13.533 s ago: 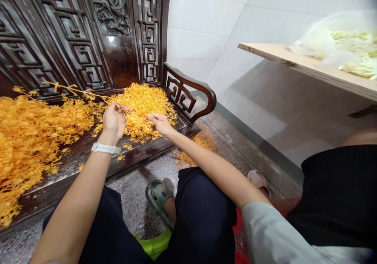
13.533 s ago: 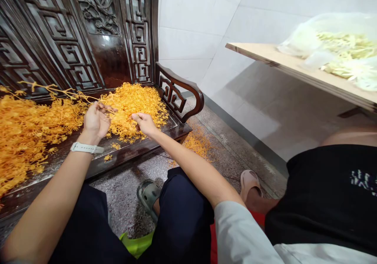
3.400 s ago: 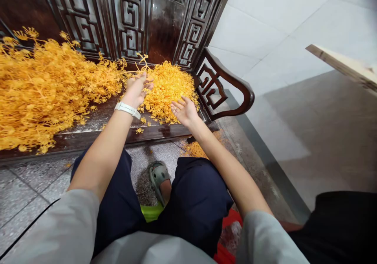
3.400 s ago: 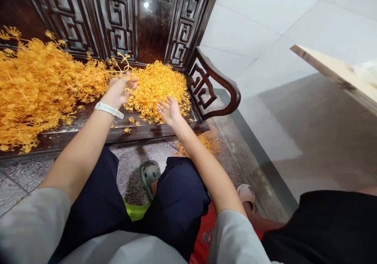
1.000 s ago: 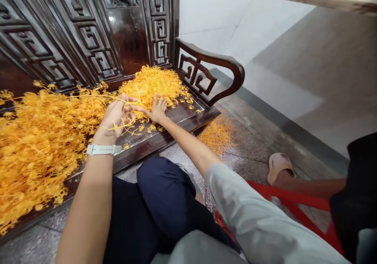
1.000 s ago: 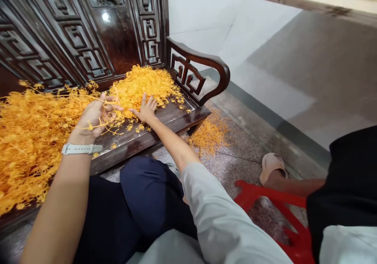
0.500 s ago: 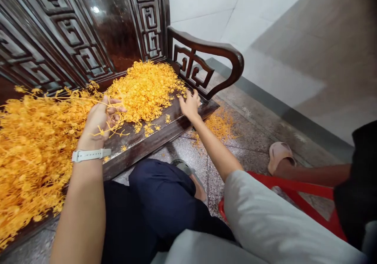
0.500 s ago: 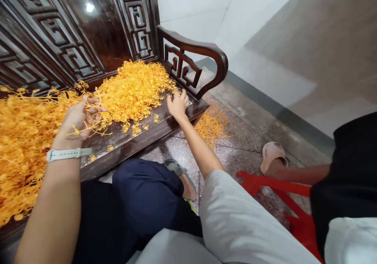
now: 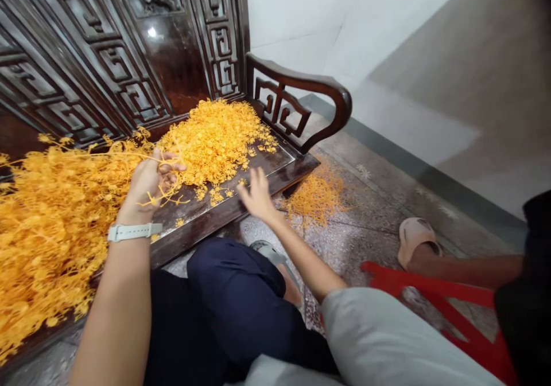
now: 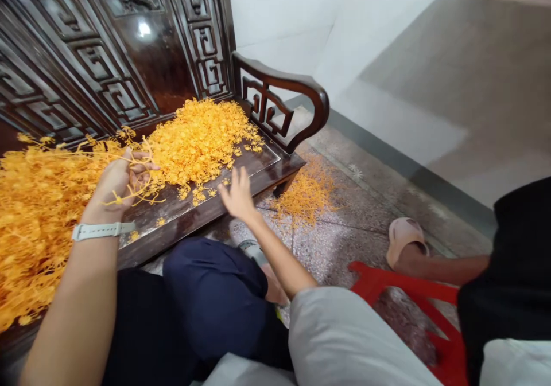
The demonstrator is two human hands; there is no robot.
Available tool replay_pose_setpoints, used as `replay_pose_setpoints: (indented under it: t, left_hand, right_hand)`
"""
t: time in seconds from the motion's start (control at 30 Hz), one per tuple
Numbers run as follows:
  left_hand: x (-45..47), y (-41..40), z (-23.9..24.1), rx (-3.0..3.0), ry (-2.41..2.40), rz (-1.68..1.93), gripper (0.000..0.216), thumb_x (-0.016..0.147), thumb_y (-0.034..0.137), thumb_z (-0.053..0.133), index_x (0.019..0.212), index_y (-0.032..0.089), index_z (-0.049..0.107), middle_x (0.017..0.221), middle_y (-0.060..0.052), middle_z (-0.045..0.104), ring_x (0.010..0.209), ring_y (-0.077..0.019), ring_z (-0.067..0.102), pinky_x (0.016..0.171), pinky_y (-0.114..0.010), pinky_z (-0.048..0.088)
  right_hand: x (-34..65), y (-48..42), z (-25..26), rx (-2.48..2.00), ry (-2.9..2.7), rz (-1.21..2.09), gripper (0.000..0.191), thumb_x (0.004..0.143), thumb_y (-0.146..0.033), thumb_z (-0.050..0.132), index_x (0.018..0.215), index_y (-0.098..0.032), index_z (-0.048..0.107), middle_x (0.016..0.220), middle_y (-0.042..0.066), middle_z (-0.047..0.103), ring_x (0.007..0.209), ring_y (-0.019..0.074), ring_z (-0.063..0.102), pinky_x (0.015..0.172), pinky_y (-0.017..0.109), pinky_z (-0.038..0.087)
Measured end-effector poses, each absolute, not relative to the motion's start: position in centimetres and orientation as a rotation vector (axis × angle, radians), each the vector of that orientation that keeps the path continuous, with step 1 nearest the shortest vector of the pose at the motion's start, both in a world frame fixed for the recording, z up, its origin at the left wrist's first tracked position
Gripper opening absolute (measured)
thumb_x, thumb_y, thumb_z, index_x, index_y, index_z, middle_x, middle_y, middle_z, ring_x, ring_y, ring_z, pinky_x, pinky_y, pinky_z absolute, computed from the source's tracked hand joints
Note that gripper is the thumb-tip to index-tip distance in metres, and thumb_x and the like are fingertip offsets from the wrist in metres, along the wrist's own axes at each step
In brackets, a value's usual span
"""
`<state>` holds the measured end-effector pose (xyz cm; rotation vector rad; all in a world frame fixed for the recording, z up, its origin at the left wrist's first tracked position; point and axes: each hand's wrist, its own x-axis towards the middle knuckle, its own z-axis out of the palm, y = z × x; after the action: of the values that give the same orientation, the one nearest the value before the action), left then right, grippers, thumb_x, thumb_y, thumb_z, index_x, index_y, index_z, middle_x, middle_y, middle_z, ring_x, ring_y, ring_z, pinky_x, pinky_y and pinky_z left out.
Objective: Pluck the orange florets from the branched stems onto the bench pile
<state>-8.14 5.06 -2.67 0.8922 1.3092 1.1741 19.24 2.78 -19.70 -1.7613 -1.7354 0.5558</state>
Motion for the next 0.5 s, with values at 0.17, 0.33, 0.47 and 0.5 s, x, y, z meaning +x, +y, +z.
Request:
replay_pose_setpoints:
  t: [0.17, 0.33, 0.47, 0.5]
  left_hand:
    - [-9.5, 5.5, -2.5, 0.909, 1.319, 1.126, 0.044, 0.119, 0.034, 0.036, 0.096, 0.019, 0.07, 0.073, -0.007, 0.078, 0.047, -0.0115, 0.06, 0.04, -0.016, 0.041]
    - [-11.1, 5.3, -2.2, 0.917, 1.384, 1.24, 0.039, 0.118, 0.029, 0.036, 0.09, 0.024, 0.062, 0.071, 0.001, 0.08, 0.047, -0.0099, 0.058, 0.042, -0.012, 0.044]
    - [-11.0, 4.4, -1.6, 0.968, 1.444, 1.177, 0.035, 0.115, 0.031, 0.039, 0.089, 0.027, 0.061, 0.076, 0.005, 0.083, 0.046, -0.0106, 0.061, 0.04, -0.011, 0.044]
    - [-10.8, 4.2, -1.5, 0.985, 1.445, 1.171, 0.036, 0.115, 0.031, 0.038, 0.089, 0.027, 0.061, 0.076, 0.004, 0.083, 0.046, -0.0109, 0.062, 0.041, -0.011, 0.045]
  right_hand:
    - [14.3, 3.4, -17.5, -1.322, -2.002, 0.486, 0.083, 0.111, -0.063, 0.047, 0.176, -0.012, 0.033, 0.186, 0.022, 0.017, 0.177, 0.0322, 0.011, 0.142, 0.054, 0.021]
    - [7.5, 2.9, -17.1, -0.563, -2.667, 0.331, 0.056, 0.118, -0.047, 0.04, 0.164, -0.02, 0.056, 0.172, 0.012, 0.053, 0.165, 0.0258, 0.045, 0.14, 0.043, 0.029]
    - [6.7, 5.1, -18.7, -0.789, -2.955, 0.185, 0.076, 0.111, -0.064, 0.049, 0.17, -0.017, 0.049, 0.178, 0.014, 0.043, 0.17, 0.0405, 0.032, 0.139, 0.064, 0.025]
    - [7.6, 6.0, -18.6, -0.908, -2.923, 0.109, 0.076, 0.111, -0.061, 0.051, 0.17, -0.013, 0.048, 0.179, 0.016, 0.041, 0.171, 0.0402, 0.03, 0.139, 0.064, 0.023]
